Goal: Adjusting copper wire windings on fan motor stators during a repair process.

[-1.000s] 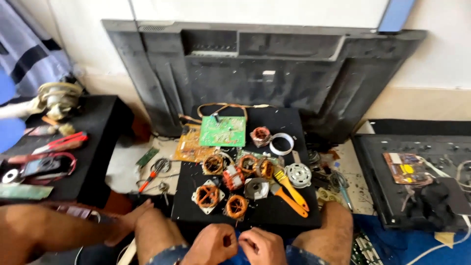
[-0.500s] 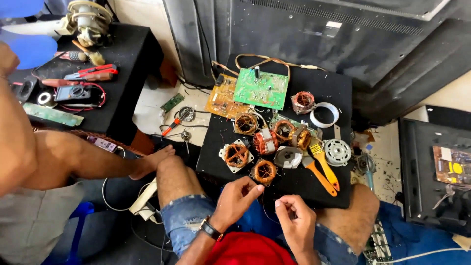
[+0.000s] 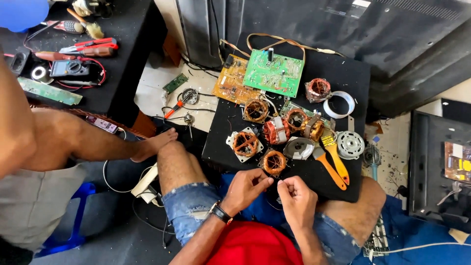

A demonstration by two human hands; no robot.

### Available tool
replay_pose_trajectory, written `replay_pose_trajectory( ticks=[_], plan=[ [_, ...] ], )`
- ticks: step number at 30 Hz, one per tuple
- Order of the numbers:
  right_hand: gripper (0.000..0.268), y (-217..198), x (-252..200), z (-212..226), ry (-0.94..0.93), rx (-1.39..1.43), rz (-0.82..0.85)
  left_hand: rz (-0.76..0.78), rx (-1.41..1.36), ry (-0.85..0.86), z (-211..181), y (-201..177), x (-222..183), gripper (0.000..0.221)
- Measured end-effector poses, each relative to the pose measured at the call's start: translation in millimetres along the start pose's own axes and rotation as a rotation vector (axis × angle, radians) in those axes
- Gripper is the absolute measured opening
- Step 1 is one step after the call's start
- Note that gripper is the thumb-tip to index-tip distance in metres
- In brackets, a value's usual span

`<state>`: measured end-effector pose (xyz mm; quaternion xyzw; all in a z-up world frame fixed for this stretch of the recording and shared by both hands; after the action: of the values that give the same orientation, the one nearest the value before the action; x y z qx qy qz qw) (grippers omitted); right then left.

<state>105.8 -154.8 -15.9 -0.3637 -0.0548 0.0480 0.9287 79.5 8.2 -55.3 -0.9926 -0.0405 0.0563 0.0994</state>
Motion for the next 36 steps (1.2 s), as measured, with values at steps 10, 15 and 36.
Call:
replay_pose_trajectory(
  ticks=[10, 15, 36],
  plan=[
    [0.025, 10, 11, -2, 0.329, 0.118, 0.225, 0.014, -0.017, -0.01, 7, -2, 5, 0.027],
    [0.027, 26, 10, -19, 0.448, 0.383, 0.311, 0.02, -0.052, 0.035, 8, -2, 6, 0.028],
    [0.027, 50, -4, -28, 0.613, 0.592, 0.453, 0.186, -0.543, -0.043, 16, 2, 2, 0.019]
  ],
)
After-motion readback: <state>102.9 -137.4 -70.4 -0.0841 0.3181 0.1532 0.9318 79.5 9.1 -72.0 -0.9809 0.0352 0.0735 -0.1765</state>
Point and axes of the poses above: each hand's wrist, its own x-axis towards the middle knuckle, its own y-axis out of the palm, z = x × y, the point moved 8 cm from there along x, towards the middle knuckle, and after that the axes turned 7 degrees about -x, right-handed, at the moved point
